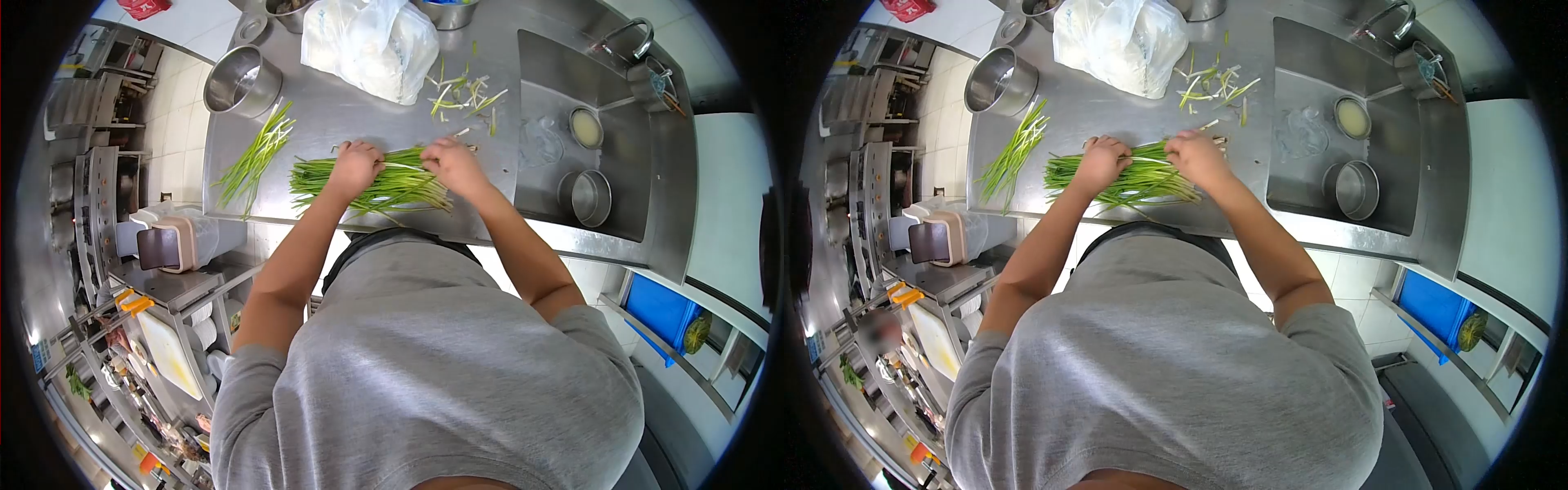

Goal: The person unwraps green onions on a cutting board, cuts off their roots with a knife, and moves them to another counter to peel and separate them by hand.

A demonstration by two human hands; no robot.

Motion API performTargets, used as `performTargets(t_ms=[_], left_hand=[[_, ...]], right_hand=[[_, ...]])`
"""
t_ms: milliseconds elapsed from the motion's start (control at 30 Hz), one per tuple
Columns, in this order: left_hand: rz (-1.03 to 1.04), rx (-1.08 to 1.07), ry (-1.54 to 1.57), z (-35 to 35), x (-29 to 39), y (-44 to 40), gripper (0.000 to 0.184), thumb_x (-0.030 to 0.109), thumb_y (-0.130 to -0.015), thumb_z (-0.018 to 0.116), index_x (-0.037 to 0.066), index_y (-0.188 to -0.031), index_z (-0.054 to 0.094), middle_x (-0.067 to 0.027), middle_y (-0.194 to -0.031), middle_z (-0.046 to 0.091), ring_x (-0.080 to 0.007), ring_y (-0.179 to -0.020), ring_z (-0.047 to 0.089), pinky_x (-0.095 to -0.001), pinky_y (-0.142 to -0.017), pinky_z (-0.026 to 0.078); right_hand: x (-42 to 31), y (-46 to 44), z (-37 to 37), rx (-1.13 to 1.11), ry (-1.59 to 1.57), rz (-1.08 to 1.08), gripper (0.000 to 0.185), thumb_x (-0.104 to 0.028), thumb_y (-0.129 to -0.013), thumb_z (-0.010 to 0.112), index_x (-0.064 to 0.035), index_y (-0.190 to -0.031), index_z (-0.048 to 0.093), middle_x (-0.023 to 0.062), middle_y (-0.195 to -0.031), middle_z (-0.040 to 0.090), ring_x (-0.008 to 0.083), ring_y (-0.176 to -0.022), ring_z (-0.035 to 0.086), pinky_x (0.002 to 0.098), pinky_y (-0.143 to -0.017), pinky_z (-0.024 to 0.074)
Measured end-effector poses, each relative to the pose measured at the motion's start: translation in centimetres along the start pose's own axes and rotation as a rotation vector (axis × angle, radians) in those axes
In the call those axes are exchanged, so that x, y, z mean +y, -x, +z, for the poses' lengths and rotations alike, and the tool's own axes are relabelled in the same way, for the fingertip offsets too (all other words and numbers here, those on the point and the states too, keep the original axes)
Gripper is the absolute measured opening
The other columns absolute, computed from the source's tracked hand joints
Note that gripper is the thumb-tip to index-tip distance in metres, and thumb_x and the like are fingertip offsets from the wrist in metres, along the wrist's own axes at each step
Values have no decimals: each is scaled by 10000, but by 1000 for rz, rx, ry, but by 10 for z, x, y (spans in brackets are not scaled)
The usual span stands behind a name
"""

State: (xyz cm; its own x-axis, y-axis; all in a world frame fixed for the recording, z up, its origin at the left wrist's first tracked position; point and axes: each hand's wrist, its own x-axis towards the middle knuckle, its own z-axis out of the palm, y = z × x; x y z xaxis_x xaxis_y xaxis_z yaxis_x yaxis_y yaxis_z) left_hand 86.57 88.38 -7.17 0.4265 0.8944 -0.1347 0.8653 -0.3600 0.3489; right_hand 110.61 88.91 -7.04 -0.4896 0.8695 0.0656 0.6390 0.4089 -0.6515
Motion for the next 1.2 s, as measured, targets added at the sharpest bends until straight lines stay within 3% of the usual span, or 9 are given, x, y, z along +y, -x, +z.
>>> performTargets(t_ms=[167, 267, 333, 533, 667, 900, 1033, 1133, 1200], left_hand=[[111, 128, -90, -3, 4, -2, 137, 198, -791, 641, 119, -898, 673, -40, -933, 646, -234, -987, 558, -445, -962, 337], [140, 206, 29, -14, 21, 0, 152, 212, -818, 627, 110, -919, 676, -40, -943, 652, -245, -985, 574, -479, -995, 322], [110, 172, 149, -13, 25, 0, 166, 222, -831, 620, 101, -930, 675, -50, -933, 655, -260, -966, 586, -487, -1009, 313], [-50, 83, 382, -29, 32, 0, 173, 200, -867, 574, 59, -945, 637, -160, -881, 634, -341, -836, 601, -419, -802, 455], [-127, 203, 480, -32, 26, 9, 177, 173, -903, 549, 16, -964, 604, -158, -786, 615, -276, -712, 585, -356, -666, 460], [-104, 198, 574, -47, 56, -3, 186, 170, -922, 534, -4, -948, 596, -119, -704, 582, -190, -630, 530, -307, -617, 443], [-111, 207, 566, -66, 63, -4, 175, 147, -923, 531, -15, -943, 596, -86, -686, 574, -145, -617, 501, -290, -602, 430], [-253, 162, 666, -74, 52, -3, 158, 136, -915, 524, 1, -923, 605, -119, -721, 596, -196, -647, 565, -313, -629, 450], [-236, 204, 781, -74, 54, -7, 147, 108, -925, 516, -8, -988, 580, -53, -735, 581, -117, -633, 492, -252, -602, 413]], right_hand=[[-4, -1, 28, 24, 111, -50, 152, -199, -752, 655, -72, -835, 656, 121, -838, 619, 313, -861, 577, 413, -855, 430], [2, -7, 21, 130, -73, -108, 165, -212, -769, 662, -62, -836, 674, 116, -796, 639, 309, -777, 595, 398, -782, 454], [-5, -8, 13, 66, -349, 70, 164, -196, -787, 667, -50, -862, 681, 97, -776, 653, 251, -713, 604, 361, -715, 463], [-3, -13, -6, -28, -825, 451, 156, -125, -812, 676, -7, -915, 681, 37, -760, 656, 97, -690, 583, 245, -657, 461], [19, -13, -14, 150, -1025, 516, 169, -116, -800, 692, -7, -927, 678, 23, -765, 647, 90, -678, 566, 227, -654, 453], [-31, -25, -21, -39, -1169, 418, 151, -87, -798, 671, -9, -925, 653, 40, -839, 660, 106, -724, 575, 231, -702, 456], [-16, -33, -34, 272, -1291, 399, 93, -53, -799, 667, -4, -877, 659, 29, -787, 641, 95, -684, 551, 229, -657, 446], [6, -37, -60, 445, -1263, 373, 107, -58, -811, 661, 3, -898, 652, 32, -786, 639, 98, -697, 558, 239, -656, 452], [-11, -36, -67, 293, -1274, 361, 132, -77, -810, 671, -1, -916, 651, 28, -780, 631, 94, -692, 547, 241, -656, 451]])
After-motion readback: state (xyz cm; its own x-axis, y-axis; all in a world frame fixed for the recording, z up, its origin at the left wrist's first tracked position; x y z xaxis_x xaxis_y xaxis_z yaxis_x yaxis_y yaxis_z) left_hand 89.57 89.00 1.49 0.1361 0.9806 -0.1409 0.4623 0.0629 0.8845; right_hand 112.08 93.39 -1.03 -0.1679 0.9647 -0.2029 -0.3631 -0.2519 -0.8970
